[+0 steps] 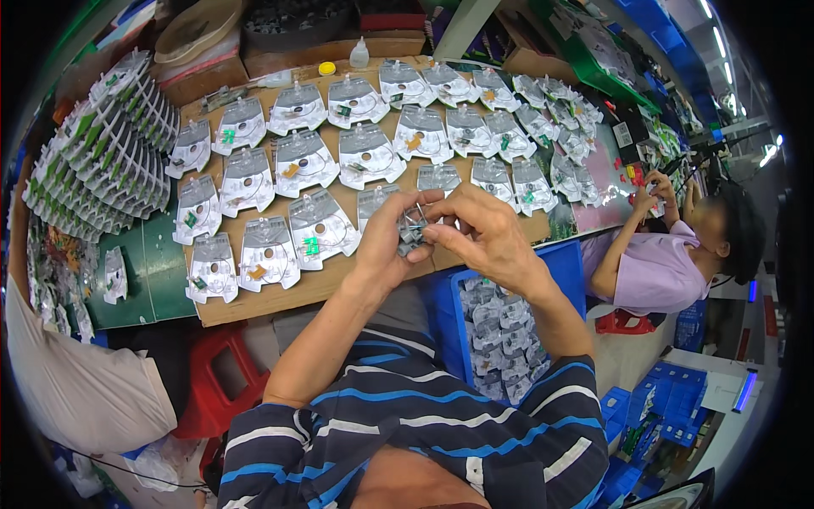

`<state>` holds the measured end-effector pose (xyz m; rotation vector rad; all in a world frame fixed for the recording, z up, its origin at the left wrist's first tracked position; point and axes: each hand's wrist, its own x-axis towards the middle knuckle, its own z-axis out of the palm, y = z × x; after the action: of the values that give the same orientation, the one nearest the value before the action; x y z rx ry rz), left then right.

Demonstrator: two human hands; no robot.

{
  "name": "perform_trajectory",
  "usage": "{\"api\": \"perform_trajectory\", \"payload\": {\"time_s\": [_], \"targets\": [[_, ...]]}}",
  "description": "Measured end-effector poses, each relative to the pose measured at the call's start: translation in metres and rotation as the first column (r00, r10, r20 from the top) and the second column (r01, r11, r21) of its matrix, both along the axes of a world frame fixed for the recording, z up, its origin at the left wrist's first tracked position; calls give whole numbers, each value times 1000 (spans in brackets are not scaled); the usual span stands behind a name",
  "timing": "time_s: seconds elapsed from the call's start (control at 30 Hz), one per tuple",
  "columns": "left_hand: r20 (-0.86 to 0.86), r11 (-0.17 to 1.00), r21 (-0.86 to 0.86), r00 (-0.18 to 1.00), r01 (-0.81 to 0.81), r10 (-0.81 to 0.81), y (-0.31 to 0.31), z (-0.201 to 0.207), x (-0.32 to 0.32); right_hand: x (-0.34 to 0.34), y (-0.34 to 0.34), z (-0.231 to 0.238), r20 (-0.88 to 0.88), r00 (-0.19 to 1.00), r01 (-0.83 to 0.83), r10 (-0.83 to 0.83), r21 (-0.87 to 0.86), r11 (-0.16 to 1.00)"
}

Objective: The person puts wrapped electronic components into a blue crate, arranges base plates on a cardboard sheet, and attaches small plastic clips onto the base plates by hand.

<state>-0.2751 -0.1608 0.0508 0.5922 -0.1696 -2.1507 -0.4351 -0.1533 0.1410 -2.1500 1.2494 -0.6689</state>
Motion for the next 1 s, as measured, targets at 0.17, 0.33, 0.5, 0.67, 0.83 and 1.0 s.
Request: {"api": "perform_trajectory", "payload": {"time_s": [0.17, 0.33, 0.5, 0.67, 0.83, 1.0], "targets": [[26, 1000, 4, 999, -20, 20, 2, -4, 0, -4, -4, -16, 62, 996, -58, 59, -17, 998], [46, 997, 44, 997, -62, 60, -5, -9, 1, 1, -10, -14, 43, 998, 35, -40, 120, 992], [74, 993, 81, 994, -83, 77, -12, -9, -1, -6, -16, -24, 101, 993, 34, -56, 207, 978], [75, 990, 80, 992, -112, 106, -18, -15, 0, -4, -20, -31, 306, 940, 18, -153, 401, 916], [35, 985, 75, 987, -157, 154, -29, -19, -3, 9, -18, -23, 228, 972, 27, -62, 153, 988], [137, 973, 104, 972, -208, 193, -43, -15, -9, 13, -27, -28, 227, 973, -13, 29, -72, 997]]}}
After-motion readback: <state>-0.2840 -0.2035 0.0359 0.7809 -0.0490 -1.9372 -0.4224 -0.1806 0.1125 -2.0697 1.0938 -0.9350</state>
